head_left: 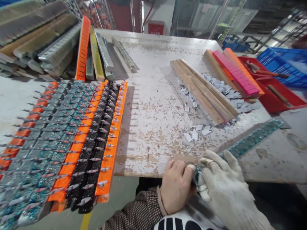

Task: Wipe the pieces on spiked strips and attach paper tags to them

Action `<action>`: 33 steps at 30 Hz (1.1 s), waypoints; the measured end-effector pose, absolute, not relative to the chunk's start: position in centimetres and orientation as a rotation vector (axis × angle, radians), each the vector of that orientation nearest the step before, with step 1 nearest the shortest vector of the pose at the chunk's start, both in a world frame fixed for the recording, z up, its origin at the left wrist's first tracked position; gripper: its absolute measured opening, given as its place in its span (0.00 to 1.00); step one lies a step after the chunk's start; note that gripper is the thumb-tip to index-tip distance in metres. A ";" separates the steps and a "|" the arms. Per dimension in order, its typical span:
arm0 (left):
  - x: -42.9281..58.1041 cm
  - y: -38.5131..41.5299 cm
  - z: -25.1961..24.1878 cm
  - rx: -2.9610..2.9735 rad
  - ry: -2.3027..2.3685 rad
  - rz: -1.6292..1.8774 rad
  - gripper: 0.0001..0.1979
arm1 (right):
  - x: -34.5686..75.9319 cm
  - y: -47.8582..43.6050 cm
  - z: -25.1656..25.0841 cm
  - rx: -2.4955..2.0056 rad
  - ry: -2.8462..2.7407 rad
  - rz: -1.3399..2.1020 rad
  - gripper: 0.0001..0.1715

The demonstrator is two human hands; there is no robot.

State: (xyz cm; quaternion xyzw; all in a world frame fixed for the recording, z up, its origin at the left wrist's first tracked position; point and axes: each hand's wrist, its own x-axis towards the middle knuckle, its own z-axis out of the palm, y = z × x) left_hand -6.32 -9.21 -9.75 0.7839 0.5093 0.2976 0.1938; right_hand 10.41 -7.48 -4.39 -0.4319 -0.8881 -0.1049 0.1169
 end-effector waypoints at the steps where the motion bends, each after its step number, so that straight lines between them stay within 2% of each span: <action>1: -6.3 -9.2 -9.7 2.197 1.427 0.831 0.10 | 10.1 -7.5 -4.4 -1.311 -2.579 -0.280 0.07; 5: -6.4 -9.3 -9.5 2.187 1.422 0.813 0.11 | 9.7 -7.3 -4.4 -1.370 -2.542 -0.171 0.09; 12: -7.0 -8.8 -8.9 2.209 1.357 0.699 0.16 | 11.3 -6.5 -4.3 -1.207 -2.556 -0.103 0.06; 17: -7.6 -7.9 -7.1 2.260 1.274 0.471 0.19 | 11.1 -6.4 -4.6 -1.186 -2.504 0.046 0.12; 22: -9.8 -6.1 -4.8 2.298 1.123 0.366 0.26 | 11.3 -6.4 -4.9 -1.149 -2.420 0.118 0.11; 25: -10.1 -4.2 -3.6 2.229 1.167 0.405 0.17 | 12.8 -5.8 -4.1 -1.027 -2.429 0.203 0.10; 28: -7.7 -1.3 -3.0 2.209 1.633 0.471 0.08 | 15.1 -4.8 -3.3 -1.110 -2.267 0.213 0.09; 31: -3.8 1.8 -3.3 2.282 1.767 0.336 0.13 | 17.1 -4.1 -3.3 -1.232 -2.102 0.120 0.06; 33: -2.0 3.3 -3.8 2.299 1.743 0.269 0.13 | 18.0 -3.8 -3.6 -1.223 -2.078 0.069 0.05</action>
